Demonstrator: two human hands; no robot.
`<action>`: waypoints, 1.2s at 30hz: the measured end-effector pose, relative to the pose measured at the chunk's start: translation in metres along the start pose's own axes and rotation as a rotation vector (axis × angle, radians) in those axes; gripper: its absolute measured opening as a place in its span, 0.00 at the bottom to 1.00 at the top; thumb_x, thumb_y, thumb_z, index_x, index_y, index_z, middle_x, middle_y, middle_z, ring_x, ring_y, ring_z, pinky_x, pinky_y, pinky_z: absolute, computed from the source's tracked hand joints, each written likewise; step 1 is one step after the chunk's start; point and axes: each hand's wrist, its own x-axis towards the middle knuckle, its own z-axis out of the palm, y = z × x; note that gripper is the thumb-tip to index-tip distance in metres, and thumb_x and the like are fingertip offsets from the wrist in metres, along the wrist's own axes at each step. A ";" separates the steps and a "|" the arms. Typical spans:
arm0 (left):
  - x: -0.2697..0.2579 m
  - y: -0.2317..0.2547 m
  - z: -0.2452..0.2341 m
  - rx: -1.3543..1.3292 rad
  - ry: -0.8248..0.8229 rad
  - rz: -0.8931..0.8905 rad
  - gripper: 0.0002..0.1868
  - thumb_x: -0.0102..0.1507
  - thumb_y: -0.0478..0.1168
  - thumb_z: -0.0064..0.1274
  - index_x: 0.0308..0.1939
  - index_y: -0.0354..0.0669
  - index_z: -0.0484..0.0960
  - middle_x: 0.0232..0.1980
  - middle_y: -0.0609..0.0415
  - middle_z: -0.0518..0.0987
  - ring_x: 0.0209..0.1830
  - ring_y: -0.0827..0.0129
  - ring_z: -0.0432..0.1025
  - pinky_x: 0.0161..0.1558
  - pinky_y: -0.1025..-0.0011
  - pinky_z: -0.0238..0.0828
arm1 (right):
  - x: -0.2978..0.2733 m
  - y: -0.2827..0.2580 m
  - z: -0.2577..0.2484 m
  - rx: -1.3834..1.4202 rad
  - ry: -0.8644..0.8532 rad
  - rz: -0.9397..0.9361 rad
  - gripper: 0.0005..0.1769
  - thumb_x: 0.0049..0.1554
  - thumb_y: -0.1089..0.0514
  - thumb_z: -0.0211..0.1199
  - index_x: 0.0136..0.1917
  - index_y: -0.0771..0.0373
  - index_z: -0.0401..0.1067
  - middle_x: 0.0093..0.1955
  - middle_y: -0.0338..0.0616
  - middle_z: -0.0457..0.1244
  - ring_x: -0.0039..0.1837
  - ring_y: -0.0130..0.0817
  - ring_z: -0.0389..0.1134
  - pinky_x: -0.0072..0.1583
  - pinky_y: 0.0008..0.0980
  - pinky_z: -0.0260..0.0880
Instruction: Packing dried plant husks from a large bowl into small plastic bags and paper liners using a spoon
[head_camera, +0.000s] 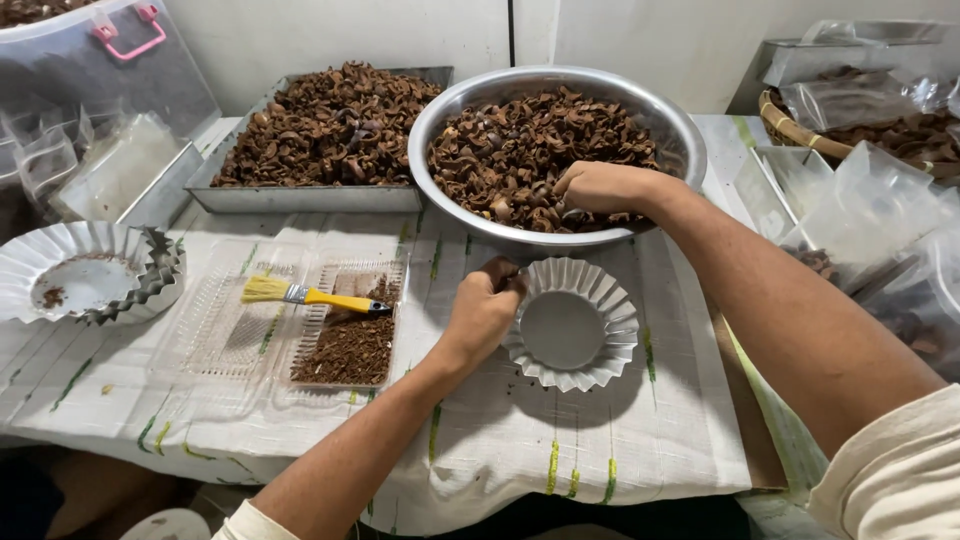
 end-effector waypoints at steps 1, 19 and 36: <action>0.000 0.000 0.000 -0.005 0.001 0.004 0.11 0.63 0.45 0.53 0.39 0.43 0.86 0.23 0.50 0.76 0.28 0.64 0.70 0.35 0.62 0.69 | 0.006 0.003 -0.001 0.022 -0.003 -0.032 0.27 0.54 0.64 0.49 0.62 0.62 0.80 0.62 0.62 0.69 0.64 0.62 0.67 0.67 0.57 0.63; -0.012 0.023 -0.008 -0.154 0.036 0.034 0.06 0.60 0.42 0.55 0.36 0.46 0.86 0.23 0.59 0.73 0.29 0.73 0.65 0.34 0.72 0.65 | -0.052 -0.045 -0.008 0.238 0.073 -0.136 0.21 0.64 0.67 0.47 0.63 0.66 0.78 0.48 0.55 0.68 0.40 0.36 0.59 0.43 0.36 0.61; 0.005 -0.001 -0.008 -0.184 0.069 0.026 0.04 0.57 0.40 0.60 0.32 0.46 0.85 0.25 0.60 0.74 0.31 0.74 0.66 0.35 0.75 0.63 | -0.140 -0.074 0.025 -0.313 0.042 -0.061 0.17 0.62 0.55 0.52 0.55 0.60 0.81 0.46 0.55 0.73 0.47 0.52 0.75 0.52 0.50 0.72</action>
